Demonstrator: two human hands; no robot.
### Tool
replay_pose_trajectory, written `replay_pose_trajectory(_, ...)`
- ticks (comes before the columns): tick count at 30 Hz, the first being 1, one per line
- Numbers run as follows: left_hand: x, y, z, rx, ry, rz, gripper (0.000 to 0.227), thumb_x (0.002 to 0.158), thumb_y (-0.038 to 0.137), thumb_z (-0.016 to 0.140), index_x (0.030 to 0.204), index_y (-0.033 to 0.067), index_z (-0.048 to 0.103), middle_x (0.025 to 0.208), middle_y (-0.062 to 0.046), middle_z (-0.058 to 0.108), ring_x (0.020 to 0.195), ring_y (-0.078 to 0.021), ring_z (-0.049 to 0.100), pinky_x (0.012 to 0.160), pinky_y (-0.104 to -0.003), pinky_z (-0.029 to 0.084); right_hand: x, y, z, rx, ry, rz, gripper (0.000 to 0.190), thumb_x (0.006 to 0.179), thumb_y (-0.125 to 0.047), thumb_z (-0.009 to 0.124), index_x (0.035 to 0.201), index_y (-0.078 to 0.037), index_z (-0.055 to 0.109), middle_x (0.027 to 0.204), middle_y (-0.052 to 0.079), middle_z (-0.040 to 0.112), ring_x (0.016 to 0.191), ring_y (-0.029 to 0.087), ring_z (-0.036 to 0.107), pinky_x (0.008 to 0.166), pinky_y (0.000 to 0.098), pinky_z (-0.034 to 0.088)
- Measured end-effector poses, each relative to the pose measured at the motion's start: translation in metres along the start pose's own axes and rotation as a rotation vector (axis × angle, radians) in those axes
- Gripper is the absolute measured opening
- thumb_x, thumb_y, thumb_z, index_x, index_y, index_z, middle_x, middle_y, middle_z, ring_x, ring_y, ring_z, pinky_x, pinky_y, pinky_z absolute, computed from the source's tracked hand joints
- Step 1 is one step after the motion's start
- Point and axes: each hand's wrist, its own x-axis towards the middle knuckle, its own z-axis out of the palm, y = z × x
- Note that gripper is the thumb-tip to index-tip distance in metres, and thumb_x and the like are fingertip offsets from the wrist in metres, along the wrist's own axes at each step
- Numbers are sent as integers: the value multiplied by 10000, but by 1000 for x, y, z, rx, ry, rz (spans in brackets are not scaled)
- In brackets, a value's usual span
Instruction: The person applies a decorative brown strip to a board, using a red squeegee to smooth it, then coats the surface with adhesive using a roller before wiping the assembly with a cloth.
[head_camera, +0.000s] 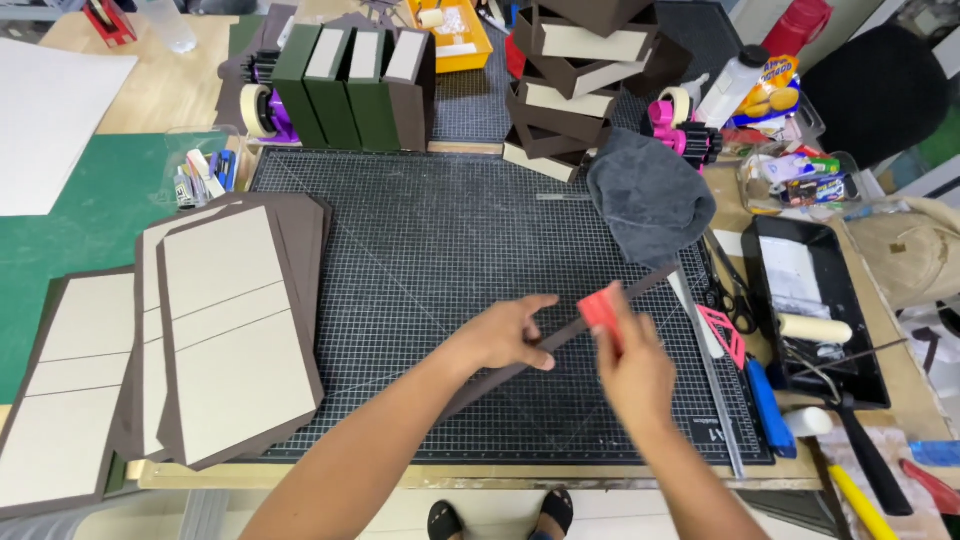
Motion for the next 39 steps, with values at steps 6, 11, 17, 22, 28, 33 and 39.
replay_pose_trajectory(6,-34,-1,-22,12,-93,-61,1106,746,211,832,1655,234,203,1275,-106,714,1177,-293,694,1093,-455,474,-21,-23,15,69,-42,-88,625,1026,-361,558,1606,-351,324,964,12,595,523,113,511,371,249,431)
replay_pose_trajectory(11,-41,-41,-24,-124,-87,-37,1069,751,188,839,1649,231,260,1069,-63,730,1002,-221,720,988,-359,518,-40,-55,13,57,-91,-36,623,1031,-375,507,1621,-314,314,945,34,550,509,162,528,376,313,460)
replay_pose_trajectory(17,-45,-48,-26,-174,-68,44,1063,739,218,838,1640,194,274,1049,-66,777,1026,-230,749,1029,-381,507,-40,-66,16,34,-78,-112,614,1012,-374,552,1594,-357,356,1011,8,607,572,207,605,400,371,466)
replay_pose_trajectory(22,-51,-71,-23,-271,-64,147,1110,712,265,853,1644,147,263,958,-68,770,887,-180,728,885,-307,535,-57,-86,18,55,-67,-214,604,1019,-337,542,1595,-300,364,994,20,595,576,205,596,398,371,472)
replay_pose_trajectory(28,-125,-128,-13,-472,-257,284,1328,654,464,836,1640,222,-19,1646,-215,339,1532,-388,313,1231,-580,263,-48,-86,17,-6,-166,-88,609,1015,-438,475,1606,-374,342,991,0,555,509,232,560,386,383,424)
replay_pose_trajectory(33,-112,-166,70,-222,463,487,420,970,213,666,1354,52,618,1375,-144,668,1247,-322,662,1061,-456,514,-92,-140,31,114,-292,-325,671,1049,-305,497,1618,-310,141,1063,44,649,480,31,496,334,181,421)
replay_pose_trajectory(39,-104,-168,75,-169,513,517,406,1041,168,545,1443,107,558,1530,-85,540,1112,-283,725,964,-415,587,-66,-116,25,42,-244,-224,637,1010,-340,531,1603,-327,299,1013,8,624,449,107,536,331,245,453)
